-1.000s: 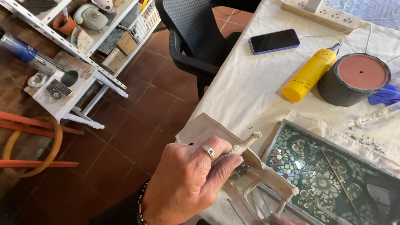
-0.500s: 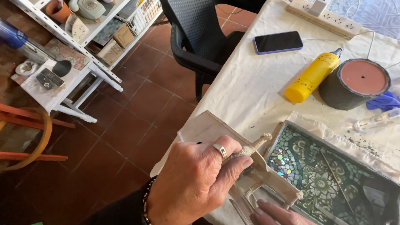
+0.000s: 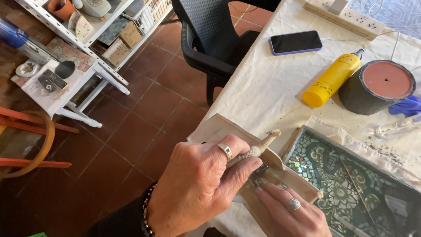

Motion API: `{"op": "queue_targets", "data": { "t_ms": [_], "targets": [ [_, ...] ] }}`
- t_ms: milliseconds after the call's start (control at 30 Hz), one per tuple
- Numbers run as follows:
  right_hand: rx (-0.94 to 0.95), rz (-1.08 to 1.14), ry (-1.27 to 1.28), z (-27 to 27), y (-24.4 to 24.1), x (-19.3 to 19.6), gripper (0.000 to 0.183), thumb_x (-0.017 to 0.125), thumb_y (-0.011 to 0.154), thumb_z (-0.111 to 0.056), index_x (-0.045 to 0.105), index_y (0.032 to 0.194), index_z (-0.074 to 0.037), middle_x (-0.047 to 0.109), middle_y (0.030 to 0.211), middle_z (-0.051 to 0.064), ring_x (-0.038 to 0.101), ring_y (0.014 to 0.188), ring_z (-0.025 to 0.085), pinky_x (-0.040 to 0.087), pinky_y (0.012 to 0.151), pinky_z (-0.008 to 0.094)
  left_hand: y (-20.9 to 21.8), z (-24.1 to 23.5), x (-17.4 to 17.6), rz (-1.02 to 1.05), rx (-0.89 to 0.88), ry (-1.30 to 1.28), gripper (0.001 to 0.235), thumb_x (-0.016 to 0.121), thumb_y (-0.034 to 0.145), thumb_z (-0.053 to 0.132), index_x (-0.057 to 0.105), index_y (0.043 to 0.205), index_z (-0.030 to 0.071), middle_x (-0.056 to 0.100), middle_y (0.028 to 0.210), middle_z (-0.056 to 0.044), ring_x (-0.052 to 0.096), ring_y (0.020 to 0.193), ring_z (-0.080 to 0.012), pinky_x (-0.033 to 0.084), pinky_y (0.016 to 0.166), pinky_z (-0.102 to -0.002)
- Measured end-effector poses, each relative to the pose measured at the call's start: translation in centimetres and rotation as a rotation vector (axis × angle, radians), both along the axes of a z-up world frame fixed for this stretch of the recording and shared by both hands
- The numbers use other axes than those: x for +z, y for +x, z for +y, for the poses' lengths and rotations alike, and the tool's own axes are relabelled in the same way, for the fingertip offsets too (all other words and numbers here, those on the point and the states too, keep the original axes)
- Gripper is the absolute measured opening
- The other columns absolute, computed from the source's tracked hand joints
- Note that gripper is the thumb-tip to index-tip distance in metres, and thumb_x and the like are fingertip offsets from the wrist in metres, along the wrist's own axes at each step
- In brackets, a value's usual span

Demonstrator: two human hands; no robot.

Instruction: Creating a decorative mosaic pattern inside a wooden tray using small glass or ceramic pieces and specialized tools.

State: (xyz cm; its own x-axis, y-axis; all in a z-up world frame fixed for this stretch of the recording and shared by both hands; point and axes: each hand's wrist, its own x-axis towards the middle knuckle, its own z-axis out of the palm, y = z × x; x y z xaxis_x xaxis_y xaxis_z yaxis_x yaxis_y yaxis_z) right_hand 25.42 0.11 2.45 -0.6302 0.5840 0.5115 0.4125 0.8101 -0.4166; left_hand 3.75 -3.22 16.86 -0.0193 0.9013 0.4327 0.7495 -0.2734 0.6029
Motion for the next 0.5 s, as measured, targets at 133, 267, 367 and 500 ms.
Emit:
{"op": "queue_targets", "data": {
  "t_ms": [133, 267, 367, 500],
  "targets": [
    [0.063, 0.022, -0.060, 1.1, 0.0, 0.9, 0.030, 0.076, 0.074, -0.012, 0.079, 0.103, -0.011, 0.075, 0.117, 0.004, 0.077, 0.099, 0.015, 0.062, 0.085, 0.030, -0.1, 0.0, 0.2, -0.042, -0.027, -0.027, 0.016, 0.076, 0.087, 0.016, 0.061, 0.084, 0.010, 0.068, 0.060, -0.003, 0.060, 0.039, -0.0207, 0.046, 0.038, -0.033],
    [0.019, 0.147, -0.159, 1.0, -0.3, 1.1, 0.022, 0.078, 0.071, -0.011, 0.079, 0.093, -0.009, 0.078, 0.105, 0.002, 0.079, 0.087, 0.015, 0.061, 0.077, 0.028, -0.1, -0.1, -0.1, -0.332, -0.217, -0.135, 0.026, 0.068, 0.092, 0.006, 0.060, 0.116, 0.002, 0.059, 0.072, 0.001, 0.051, 0.057, -0.0074, 0.047, 0.049, -0.023],
    [-0.025, 0.209, -0.134, 1.0, -0.2, -0.4, 0.018, 0.079, 0.071, -0.009, 0.078, 0.088, -0.007, 0.078, 0.098, 0.003, 0.077, 0.078, 0.015, 0.060, 0.070, 0.027, -0.1, -0.1, 0.2, -0.387, -0.341, -0.167, 0.023, 0.063, 0.095, 0.000, 0.058, 0.118, 0.003, 0.061, 0.079, -0.002, 0.053, 0.062, -0.0101, 0.047, 0.054, -0.025],
    [-0.101, 0.314, -0.207, 0.7, -0.9, 1.0, 0.022, 0.077, 0.072, -0.002, 0.081, 0.092, -0.008, 0.079, 0.096, 0.000, 0.074, 0.072, 0.008, 0.059, 0.064, 0.021, -0.2, -0.2, 0.1, -0.191, -0.407, -0.076, 0.033, 0.062, 0.089, -0.010, 0.055, 0.116, 0.008, 0.070, 0.099, -0.010, 0.069, 0.067, -0.0221, 0.054, 0.058, -0.038]
  ]
}}
